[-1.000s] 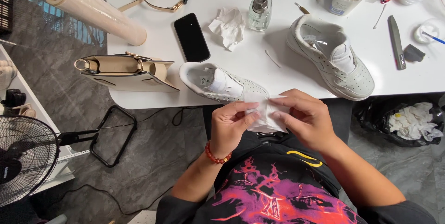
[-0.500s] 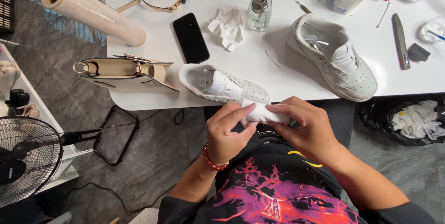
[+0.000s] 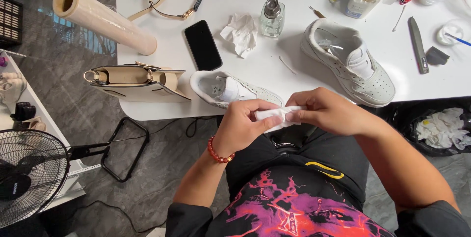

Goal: Applying paint to the logo of a sneaker and cleaning the midsole.

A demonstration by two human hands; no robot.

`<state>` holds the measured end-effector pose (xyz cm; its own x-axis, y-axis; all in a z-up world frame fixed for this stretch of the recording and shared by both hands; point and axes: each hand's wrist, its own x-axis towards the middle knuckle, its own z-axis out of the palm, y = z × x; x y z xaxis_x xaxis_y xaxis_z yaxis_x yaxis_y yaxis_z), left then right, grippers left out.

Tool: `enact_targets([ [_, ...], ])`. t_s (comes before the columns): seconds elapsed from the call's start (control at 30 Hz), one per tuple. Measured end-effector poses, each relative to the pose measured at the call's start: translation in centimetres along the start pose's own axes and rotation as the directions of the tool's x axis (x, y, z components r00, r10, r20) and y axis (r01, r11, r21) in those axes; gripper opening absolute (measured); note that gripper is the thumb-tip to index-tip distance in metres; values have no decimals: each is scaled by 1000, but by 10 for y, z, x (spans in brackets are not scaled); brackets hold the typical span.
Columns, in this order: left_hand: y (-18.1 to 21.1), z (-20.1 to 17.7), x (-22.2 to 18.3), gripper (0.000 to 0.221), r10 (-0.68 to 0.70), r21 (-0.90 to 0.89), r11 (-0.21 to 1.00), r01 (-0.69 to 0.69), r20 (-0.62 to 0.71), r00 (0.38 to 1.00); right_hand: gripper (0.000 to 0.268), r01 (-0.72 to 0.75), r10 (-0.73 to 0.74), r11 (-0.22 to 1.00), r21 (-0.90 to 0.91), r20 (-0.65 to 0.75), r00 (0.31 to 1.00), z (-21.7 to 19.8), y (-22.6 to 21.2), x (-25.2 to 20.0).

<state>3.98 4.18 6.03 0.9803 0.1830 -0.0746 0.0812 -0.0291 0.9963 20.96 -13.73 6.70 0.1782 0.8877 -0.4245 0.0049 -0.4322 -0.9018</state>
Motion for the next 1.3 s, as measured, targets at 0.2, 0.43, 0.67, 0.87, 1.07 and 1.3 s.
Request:
enact_targets([
  [0.2, -22, 15, 3, 16, -64, -21, 998, 61, -207, 976, 15, 84, -56, 994, 64, -349, 935, 13, 11, -1],
  [0.43, -35, 42, 6, 12, 124, 117, 990, -75, -506, 854, 27, 288, -807, 567, -772, -451, 380, 67, 1, -2],
  [0.67, -45, 51, -15, 36, -28, -205, 976, -73, -448, 894, 41, 254, -898, 378, -890, -286, 334, 72, 1, 1],
  [0.87, -27, 44, -24, 54, 129, -527, 816, -238, -235, 963, 40, 325, -886, 422, -846, -308, 348, 58, 13, 6],
  [1.07, -17, 4, 25, 37, 144, -143, 974, -176, -212, 967, 31, 474, -703, 711, -520, -538, 465, 29, 27, 1],
  [1.3, -19, -70, 198, 43, 495, 764, 611, -207, -165, 853, 31, 546, -450, 823, -155, -764, 462, 6, 30, -1],
])
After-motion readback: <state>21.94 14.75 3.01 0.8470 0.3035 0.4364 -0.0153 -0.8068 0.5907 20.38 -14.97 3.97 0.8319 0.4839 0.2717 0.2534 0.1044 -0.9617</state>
